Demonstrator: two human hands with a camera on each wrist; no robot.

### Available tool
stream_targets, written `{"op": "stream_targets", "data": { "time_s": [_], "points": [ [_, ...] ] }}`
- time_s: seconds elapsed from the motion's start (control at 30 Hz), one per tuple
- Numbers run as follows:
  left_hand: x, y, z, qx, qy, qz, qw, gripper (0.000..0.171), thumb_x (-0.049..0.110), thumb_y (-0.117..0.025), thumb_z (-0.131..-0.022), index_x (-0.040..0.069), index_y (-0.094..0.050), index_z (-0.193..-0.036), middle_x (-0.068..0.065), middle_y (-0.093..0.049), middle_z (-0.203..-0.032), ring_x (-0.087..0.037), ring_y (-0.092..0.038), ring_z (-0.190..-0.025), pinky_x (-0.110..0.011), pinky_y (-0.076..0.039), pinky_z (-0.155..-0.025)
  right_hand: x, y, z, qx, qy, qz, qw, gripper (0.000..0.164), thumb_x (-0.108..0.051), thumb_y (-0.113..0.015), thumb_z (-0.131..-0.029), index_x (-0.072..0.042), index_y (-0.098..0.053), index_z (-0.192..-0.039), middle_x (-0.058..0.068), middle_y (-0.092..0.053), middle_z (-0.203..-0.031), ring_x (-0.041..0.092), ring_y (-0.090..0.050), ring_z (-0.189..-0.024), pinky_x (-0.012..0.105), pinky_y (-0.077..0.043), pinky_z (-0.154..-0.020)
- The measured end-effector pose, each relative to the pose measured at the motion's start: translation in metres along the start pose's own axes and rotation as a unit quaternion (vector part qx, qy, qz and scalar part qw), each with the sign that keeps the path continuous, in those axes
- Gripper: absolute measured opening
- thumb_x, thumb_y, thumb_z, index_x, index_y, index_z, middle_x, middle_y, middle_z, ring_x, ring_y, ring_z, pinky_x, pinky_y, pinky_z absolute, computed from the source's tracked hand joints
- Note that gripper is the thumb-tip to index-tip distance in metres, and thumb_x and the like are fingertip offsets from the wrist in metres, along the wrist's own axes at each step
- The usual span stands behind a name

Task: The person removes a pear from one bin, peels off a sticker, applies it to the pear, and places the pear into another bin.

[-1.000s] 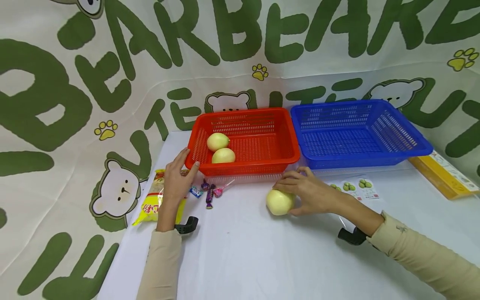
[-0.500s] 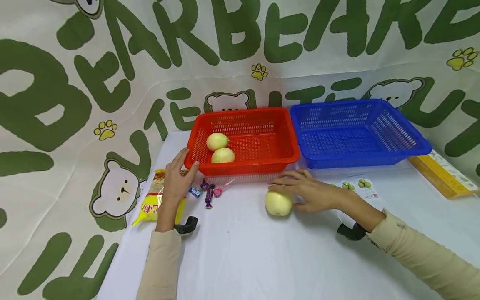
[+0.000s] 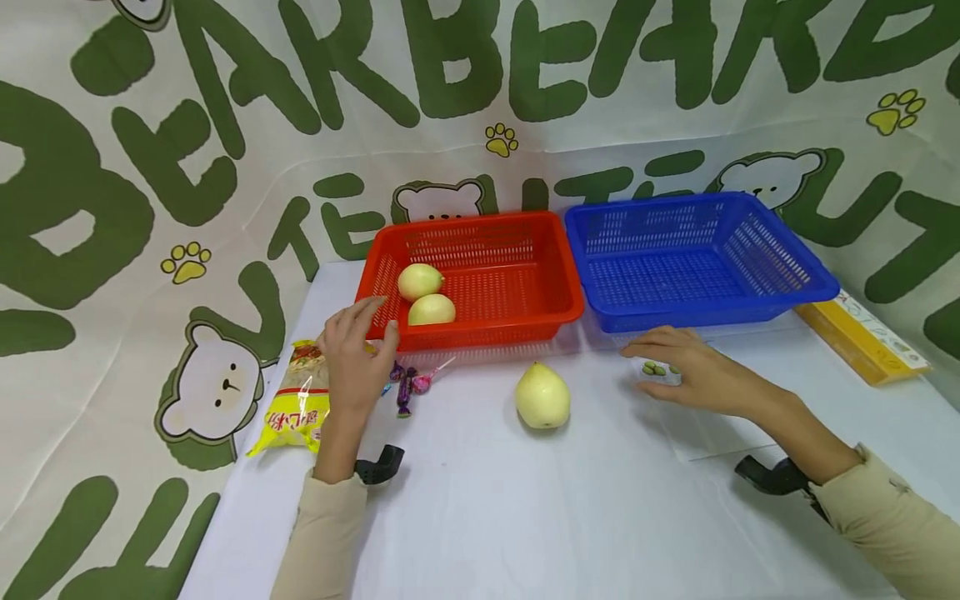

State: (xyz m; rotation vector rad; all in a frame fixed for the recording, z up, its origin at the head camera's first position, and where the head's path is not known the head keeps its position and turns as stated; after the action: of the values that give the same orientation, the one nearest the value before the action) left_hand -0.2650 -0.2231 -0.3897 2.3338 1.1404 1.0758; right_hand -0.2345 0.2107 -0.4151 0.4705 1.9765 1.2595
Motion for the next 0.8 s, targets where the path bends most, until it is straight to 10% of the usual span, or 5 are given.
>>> {"op": "stream_targets", "data": {
  "time_s": [0.2,0.43,0.8],
  "points": [
    [0.09,-0.034,0.021,0.024,-0.167,0.114,0.979,0.026,0.014,-0.069,-0.088,0.007,-0.074,-0.113,-0.007,-0.069,-0.116,-0.03,-0.056,-0.112,-0.048,-0.037,-0.095,0.03,0.011,0.034,0.034,-0.021,0.065,0.997,0.041,-0.018,-0.085,-0.079,-0.007,-0.072,-0.117,0.006,-0.068,-0.114,0.031,-0.056,-0.112,0.055,-0.04,-0.089],
    [0.182,-0.106,0.066,-0.087,-0.289,0.105,0.9475,0.024,0.02,-0.067,-0.089,0.013,-0.074,-0.111,0.001,-0.069,-0.113,-0.02,-0.058,-0.11,-0.035,-0.044,-0.094,0.045,0.011,0.049,0.068,-0.021,0.115,0.991,0.04,-0.02,-0.088,-0.074,-0.007,-0.075,-0.11,0.01,-0.07,-0.108,0.033,-0.059,-0.105,0.051,-0.04,-0.083],
    [0.229,-0.21,0.118,-0.34,-0.263,-0.085,0.8988,0.039,0.046,-0.048,-0.102,0.032,-0.062,-0.136,0.013,-0.055,-0.139,-0.013,-0.046,-0.119,-0.032,-0.037,-0.095,0.043,-0.006,0.049,0.087,0.005,0.12,0.989,0.028,-0.016,-0.088,-0.073,-0.01,-0.077,-0.098,0.004,-0.07,-0.1,0.03,-0.061,-0.1,0.046,-0.037,-0.081]
  ]
}}
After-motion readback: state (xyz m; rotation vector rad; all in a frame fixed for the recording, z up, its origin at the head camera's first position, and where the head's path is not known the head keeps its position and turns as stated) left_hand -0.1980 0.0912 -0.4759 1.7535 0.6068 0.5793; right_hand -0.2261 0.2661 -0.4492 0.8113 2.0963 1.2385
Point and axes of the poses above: each hand's wrist, its own z-axis away from the middle knuckle, its own y-axis out of the back of the hand, x = y × z, the point moved 5 cm from there along -z, towards the middle knuckle
